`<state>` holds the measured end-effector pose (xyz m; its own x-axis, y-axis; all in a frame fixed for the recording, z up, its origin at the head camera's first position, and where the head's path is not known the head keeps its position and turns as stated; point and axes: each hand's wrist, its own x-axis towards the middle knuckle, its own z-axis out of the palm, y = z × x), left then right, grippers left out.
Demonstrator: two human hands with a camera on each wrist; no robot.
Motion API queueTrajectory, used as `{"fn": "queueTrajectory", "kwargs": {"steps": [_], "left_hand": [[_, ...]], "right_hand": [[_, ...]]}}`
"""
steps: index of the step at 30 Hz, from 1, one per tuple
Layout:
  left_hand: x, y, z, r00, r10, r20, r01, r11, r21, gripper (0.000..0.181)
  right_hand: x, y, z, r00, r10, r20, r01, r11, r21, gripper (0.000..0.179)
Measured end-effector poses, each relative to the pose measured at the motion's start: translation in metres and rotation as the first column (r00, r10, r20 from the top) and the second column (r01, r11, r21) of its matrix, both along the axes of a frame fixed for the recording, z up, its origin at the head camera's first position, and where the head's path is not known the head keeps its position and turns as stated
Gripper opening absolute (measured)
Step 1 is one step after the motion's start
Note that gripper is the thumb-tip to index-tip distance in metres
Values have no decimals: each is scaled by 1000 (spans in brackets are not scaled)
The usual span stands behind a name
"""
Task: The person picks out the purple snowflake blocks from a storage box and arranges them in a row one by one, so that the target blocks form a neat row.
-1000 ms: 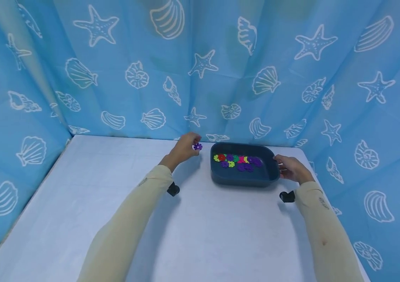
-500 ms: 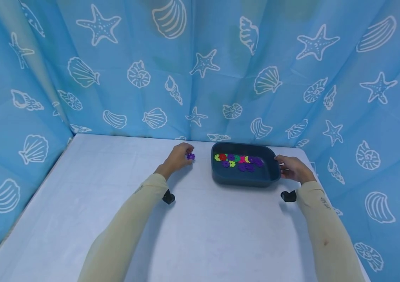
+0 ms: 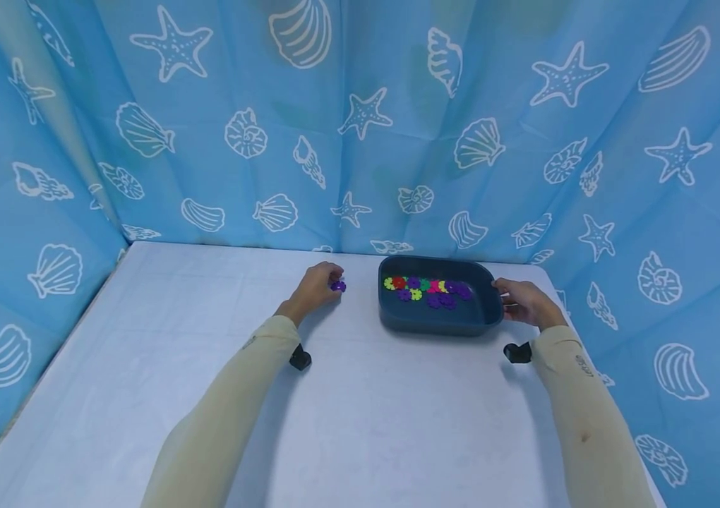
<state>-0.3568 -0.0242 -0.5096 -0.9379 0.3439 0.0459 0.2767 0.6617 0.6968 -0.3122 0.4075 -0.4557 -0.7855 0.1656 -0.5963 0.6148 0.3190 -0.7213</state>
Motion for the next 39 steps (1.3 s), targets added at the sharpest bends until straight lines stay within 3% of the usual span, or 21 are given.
{"fn": "queueTrajectory", "kwargs": {"steps": [14,19,24,30,34,39], "left_hand": [[1,6,4,999,-7,45,7,1000,-1,47],[-3,16,12,999,-26,-42,26,1000,2,45],[-4,45,33,985,-23,-171,42,993,110,42],[1,93,53,979,-74,-190,120,963,242,42],[8,119,54,977,-128,-169,170,951,257,42],[15,146,49,979,-146,-143,179,950,257,40]], "right_hand": [[7,2,5,1000,27,-9,-27,999,32,62],[8,4,5,1000,29,-11,-29,999,29,62],[9,6,6,1000,21,-12,-21,999,37,63],[9,5,4,1000,5,-5,-5,999,46,62],[7,4,3,1000,9,-4,-8,999,50,61],[3,0,3,1000,17,-7,-17,999,44,61]]}}
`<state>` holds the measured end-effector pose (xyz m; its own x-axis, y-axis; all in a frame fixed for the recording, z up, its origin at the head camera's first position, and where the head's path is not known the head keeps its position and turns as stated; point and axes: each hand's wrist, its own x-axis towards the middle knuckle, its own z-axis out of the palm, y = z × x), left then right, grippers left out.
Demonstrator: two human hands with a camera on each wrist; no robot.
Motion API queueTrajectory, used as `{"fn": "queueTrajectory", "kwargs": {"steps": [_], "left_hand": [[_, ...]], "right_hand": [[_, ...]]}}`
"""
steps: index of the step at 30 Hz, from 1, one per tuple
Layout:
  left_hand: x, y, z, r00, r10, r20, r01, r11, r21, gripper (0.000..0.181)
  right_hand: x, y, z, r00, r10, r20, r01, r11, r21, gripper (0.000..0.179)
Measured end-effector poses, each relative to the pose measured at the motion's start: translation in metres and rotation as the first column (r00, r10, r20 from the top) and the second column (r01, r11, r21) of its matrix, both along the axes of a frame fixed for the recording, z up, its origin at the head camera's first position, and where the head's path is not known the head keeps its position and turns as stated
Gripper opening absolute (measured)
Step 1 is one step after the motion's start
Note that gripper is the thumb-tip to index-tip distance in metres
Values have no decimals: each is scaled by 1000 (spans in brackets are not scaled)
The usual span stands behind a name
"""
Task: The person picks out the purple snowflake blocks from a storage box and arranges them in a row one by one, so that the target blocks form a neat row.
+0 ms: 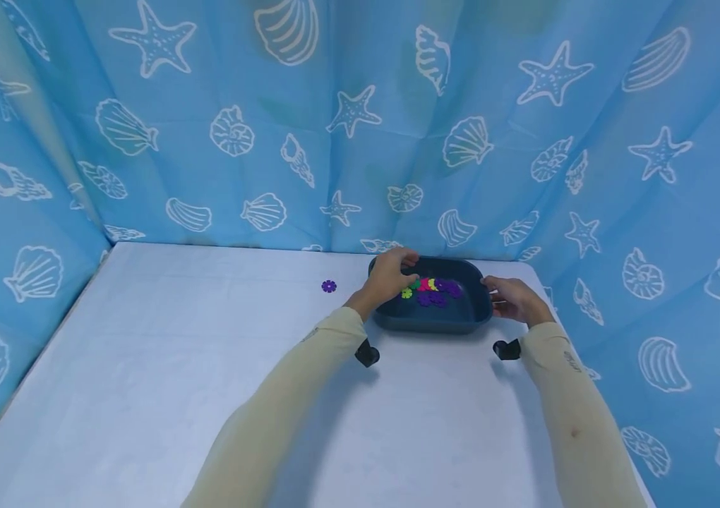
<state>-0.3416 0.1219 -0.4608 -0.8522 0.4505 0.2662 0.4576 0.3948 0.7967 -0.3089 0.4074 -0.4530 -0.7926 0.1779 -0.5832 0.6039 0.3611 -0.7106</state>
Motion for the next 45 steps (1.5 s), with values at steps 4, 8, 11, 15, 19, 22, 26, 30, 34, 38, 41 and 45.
{"fn": "queueTrajectory", "kwargs": {"steps": [4,8,11,15,19,22,26,30,34,38,41,45], "left_hand": [[5,17,-4,1000,14,26,-15,998,60,38],[11,30,-9,998,22,56,-26,996,82,38],[14,37,-14,996,1,84,-5,999,47,38],[16,43,-21,996,-30,85,32,999,-17,38],[17,42,-26,990,-23,139,35,996,-86,40],[17,41,-30,981,-7,196,35,990,-136,40],[13,41,-34,980,12,199,27,981,-194,38],[9,42,-33,988,18,150,23,964,-265,34],[6,43,-32,993,3,114,35,945,-326,33],[4,45,-34,995,0,96,35,934,-355,33],[5,48,-34,995,-1,95,35,931,-363,32],[7,53,-33,995,-7,99,45,923,-382,33]], "right_hand": [[-3,-1,2,1000,-4,-4,4,1000,-6,61],[-4,-2,4,1000,-12,-3,12,1000,-11,60],[-4,-1,4,1000,-14,-3,14,999,-29,60],[-2,1,1,1000,-18,-3,18,999,-43,59],[1,2,-2,1000,-29,3,29,998,-54,58],[2,1,-3,1000,-31,6,31,998,-58,57],[1,0,-3,1000,-24,2,24,999,-43,57],[0,0,-1,1000,-21,0,21,999,-44,58],[-2,1,-2,1000,-22,2,22,999,-37,59],[-2,1,-2,1000,-27,2,27,999,-27,59],[-2,2,-2,1000,-29,2,29,999,-29,58],[-2,6,-5,999,-34,7,34,999,-29,58]]}}
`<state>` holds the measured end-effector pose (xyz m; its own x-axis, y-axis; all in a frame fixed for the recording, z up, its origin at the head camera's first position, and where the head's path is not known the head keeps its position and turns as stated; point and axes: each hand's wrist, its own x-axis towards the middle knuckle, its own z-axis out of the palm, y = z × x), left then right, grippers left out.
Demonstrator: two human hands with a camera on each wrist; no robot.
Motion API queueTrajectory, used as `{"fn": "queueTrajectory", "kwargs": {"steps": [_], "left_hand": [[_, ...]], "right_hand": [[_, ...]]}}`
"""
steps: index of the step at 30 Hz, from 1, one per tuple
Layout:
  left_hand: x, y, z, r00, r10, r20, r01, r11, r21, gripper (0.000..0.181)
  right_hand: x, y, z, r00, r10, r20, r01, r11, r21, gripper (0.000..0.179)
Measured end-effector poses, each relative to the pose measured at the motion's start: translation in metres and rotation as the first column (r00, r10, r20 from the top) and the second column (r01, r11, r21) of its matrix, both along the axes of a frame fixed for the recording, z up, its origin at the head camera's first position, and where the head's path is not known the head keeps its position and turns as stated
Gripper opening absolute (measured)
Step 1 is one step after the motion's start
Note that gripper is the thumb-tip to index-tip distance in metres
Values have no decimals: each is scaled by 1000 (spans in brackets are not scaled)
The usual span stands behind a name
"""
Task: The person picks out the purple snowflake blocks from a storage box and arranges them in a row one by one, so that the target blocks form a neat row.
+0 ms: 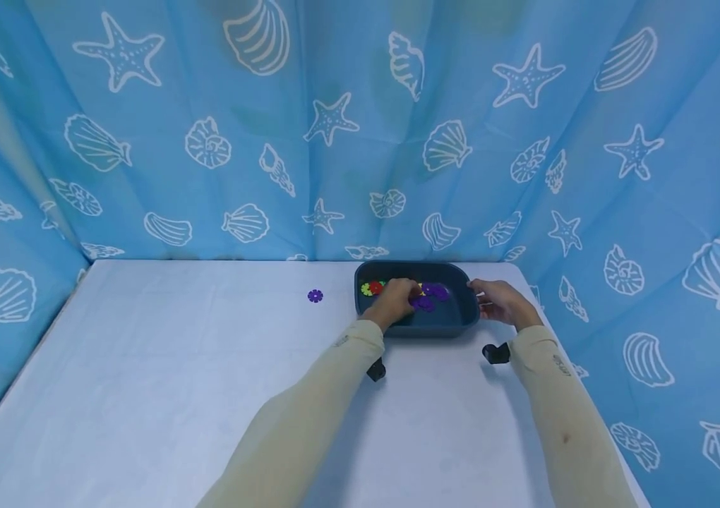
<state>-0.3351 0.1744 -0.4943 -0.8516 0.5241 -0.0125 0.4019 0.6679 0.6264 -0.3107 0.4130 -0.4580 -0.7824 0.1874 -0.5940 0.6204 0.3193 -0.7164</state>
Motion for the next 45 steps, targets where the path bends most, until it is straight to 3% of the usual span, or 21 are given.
{"fn": "queueTrajectory", "kwargs": {"steps": [9,17,24,29,33,38,45], "left_hand": [[2,-2,2,999,7,35,-7,1000,15,37],[-4,-10,16,997,-40,-73,47,995,88,40],[-16,-43,39,995,-31,-97,53,971,232,43],[-22,-84,48,993,45,-106,-9,946,324,42],[-26,-122,42,987,128,-95,-89,935,344,43],[-27,-164,28,974,209,-84,-176,939,294,44],[-24,-205,9,961,257,-99,-229,945,232,45]], "right_hand": [[0,-3,-1,1000,0,0,0,1000,-5,58],[2,-3,1,1000,-1,-4,1,1000,9,59],[3,-2,2,1000,26,-6,-26,1000,13,60],[3,-3,6,999,51,0,-51,998,28,60],[2,-4,5,999,53,0,-53,998,21,60],[1,-4,4,999,51,-2,-51,998,23,59],[-1,-3,3,999,49,-6,-49,999,19,59]]}}
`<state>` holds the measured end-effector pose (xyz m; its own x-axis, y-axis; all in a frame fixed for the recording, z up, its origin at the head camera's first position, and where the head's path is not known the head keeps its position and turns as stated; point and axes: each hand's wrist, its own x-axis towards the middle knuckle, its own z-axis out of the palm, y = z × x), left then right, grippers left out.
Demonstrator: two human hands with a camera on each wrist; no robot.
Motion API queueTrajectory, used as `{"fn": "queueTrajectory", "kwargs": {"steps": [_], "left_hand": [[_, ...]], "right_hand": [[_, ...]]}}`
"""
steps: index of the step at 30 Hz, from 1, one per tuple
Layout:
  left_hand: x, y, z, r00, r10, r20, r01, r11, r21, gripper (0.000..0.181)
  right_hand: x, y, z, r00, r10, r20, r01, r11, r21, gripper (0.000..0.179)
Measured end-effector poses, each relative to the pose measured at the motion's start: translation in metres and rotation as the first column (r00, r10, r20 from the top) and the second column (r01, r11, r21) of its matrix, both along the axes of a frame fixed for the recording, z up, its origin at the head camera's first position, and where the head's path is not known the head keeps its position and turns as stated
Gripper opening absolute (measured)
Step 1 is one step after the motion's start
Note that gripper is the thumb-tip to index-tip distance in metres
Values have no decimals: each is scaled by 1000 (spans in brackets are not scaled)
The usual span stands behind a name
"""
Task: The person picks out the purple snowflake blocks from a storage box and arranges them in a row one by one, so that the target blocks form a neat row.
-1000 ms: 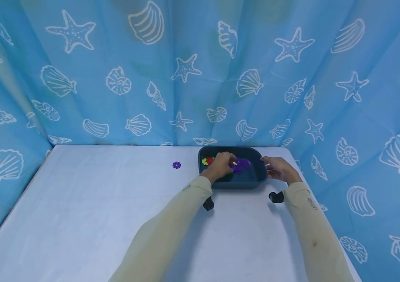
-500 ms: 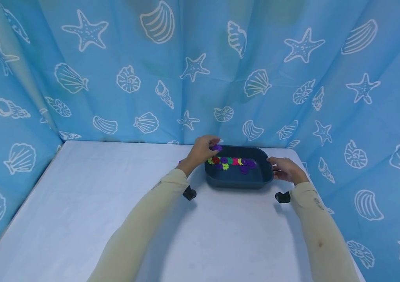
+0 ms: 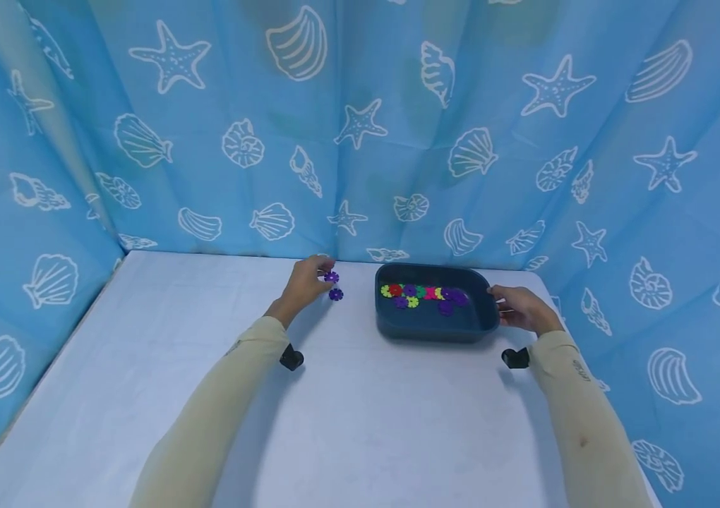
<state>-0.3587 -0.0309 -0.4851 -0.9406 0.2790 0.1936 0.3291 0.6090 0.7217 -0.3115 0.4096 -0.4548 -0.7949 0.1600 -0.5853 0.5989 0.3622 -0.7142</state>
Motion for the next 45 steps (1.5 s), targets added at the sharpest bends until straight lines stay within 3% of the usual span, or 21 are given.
{"fn": "queueTrajectory", "kwargs": {"steps": [9,16,32,39,45], "left_hand": [[8,-17,-12,998,41,48,-39,998,-52,44],[8,-23,-22,997,24,70,-20,998,-53,45],[10,-23,-23,990,35,134,-25,997,-73,46],[6,-20,-16,990,37,138,-30,998,-51,46],[2,6,7,999,-13,50,9,998,68,44]], "right_hand": [[2,2,0,1000,16,-4,-16,999,-30,59],[3,1,1,999,35,-10,-35,998,-44,60],[2,-1,3,1000,22,-2,-22,999,-35,59],[2,-1,5,1000,18,1,-18,999,-36,60],[3,0,4,1000,13,0,-13,999,-40,59]]}}
